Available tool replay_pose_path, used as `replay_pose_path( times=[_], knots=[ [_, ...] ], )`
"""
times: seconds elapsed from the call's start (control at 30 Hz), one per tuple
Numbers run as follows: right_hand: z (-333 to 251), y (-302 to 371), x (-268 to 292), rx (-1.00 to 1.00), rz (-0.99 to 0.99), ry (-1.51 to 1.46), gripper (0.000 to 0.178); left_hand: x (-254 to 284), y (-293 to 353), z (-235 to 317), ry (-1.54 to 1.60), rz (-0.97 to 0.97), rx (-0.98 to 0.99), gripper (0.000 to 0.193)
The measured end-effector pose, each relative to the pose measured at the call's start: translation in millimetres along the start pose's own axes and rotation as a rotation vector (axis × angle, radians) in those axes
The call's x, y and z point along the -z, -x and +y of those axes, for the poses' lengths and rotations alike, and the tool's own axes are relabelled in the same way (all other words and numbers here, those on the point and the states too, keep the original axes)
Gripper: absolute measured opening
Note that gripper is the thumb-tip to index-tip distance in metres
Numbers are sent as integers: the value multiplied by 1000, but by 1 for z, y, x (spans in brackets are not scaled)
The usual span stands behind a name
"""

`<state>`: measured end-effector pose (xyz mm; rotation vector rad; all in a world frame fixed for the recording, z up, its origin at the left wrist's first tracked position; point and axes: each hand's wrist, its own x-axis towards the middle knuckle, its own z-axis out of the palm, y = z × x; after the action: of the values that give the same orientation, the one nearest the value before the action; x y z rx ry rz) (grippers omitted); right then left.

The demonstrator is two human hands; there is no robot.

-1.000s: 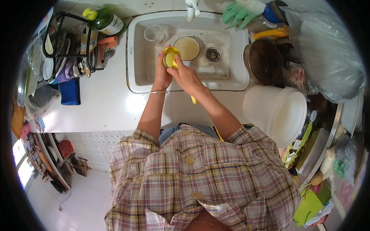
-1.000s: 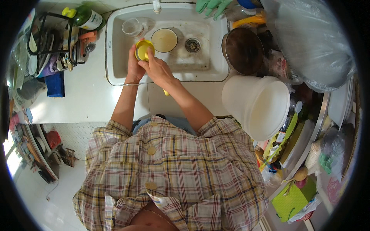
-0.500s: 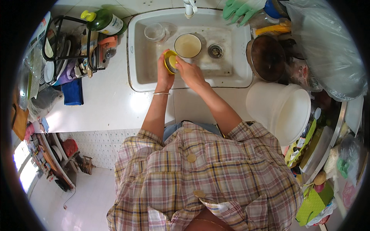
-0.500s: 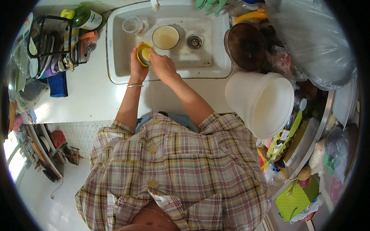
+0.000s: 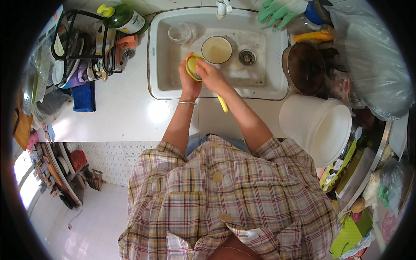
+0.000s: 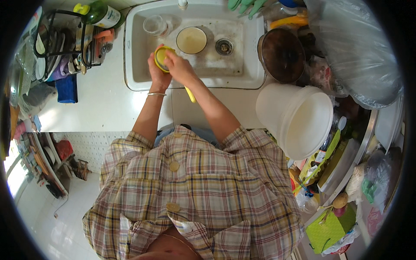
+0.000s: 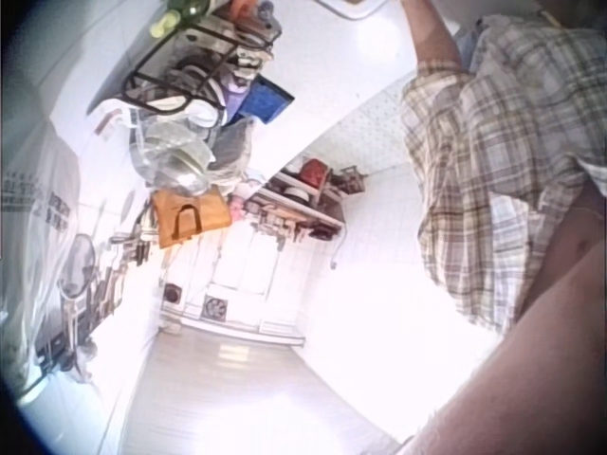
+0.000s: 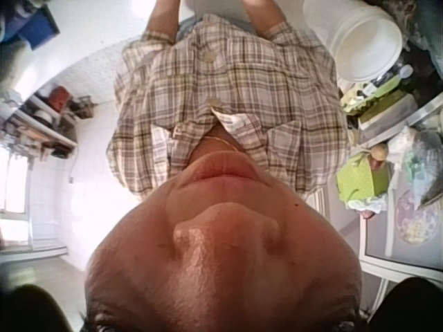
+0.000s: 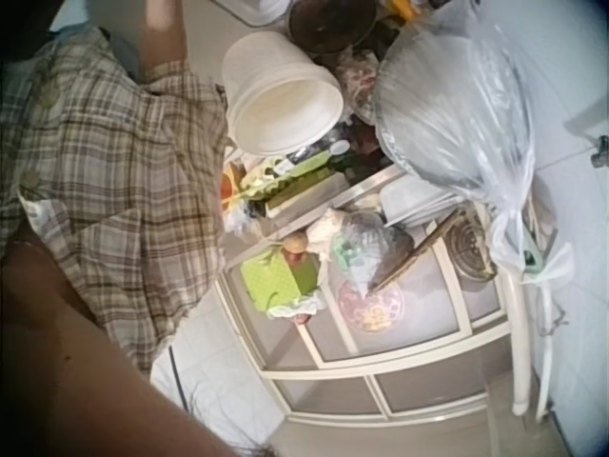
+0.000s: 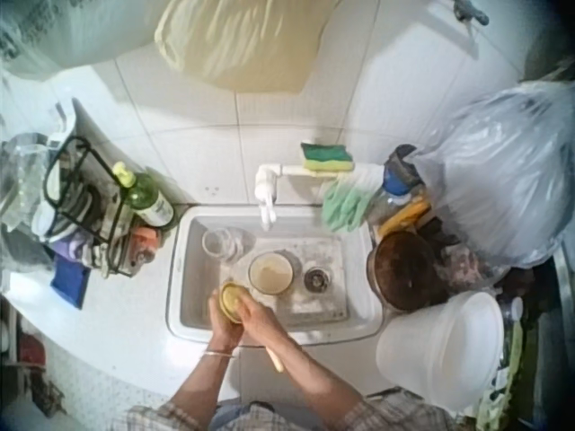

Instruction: The person washes various items including plastic containers, a bowl, and a cup using a sponge and soapy water in a kitchen sink, then wipes the counter with a blue cloth.

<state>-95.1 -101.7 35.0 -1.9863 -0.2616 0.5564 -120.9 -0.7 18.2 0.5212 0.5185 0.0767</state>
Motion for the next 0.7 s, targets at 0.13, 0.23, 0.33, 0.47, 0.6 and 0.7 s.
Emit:
replay_pose_path(
  times=[0.13, 0.23, 0.33, 0.47, 0.6, 0.7],
  knots=[
    [11, 0, -4, -41, 59, -36, 42, 8, -7, -1, -258, 47, -67, 43],
    [23, 13, -6, 208, 70, 41, 44, 10, -2, -1, -146, 41, -45, 41],
    [0, 4, 24, -341, -99, -433, 48, 6, -2, 9, -97, 145, 40, 46],
    [-19, 18, 47, -338, 9, -703, 50, 14, -4, 20, -128, 234, 167, 61],
    [-1, 26, 33, -62, 158, -349, 52, 3, -2, 17, -108, 263, 195, 57],
    [-13, 22, 15, 3, 105, 9, 51, 5, -2, 9, -178, 188, 173, 58]
  ],
)
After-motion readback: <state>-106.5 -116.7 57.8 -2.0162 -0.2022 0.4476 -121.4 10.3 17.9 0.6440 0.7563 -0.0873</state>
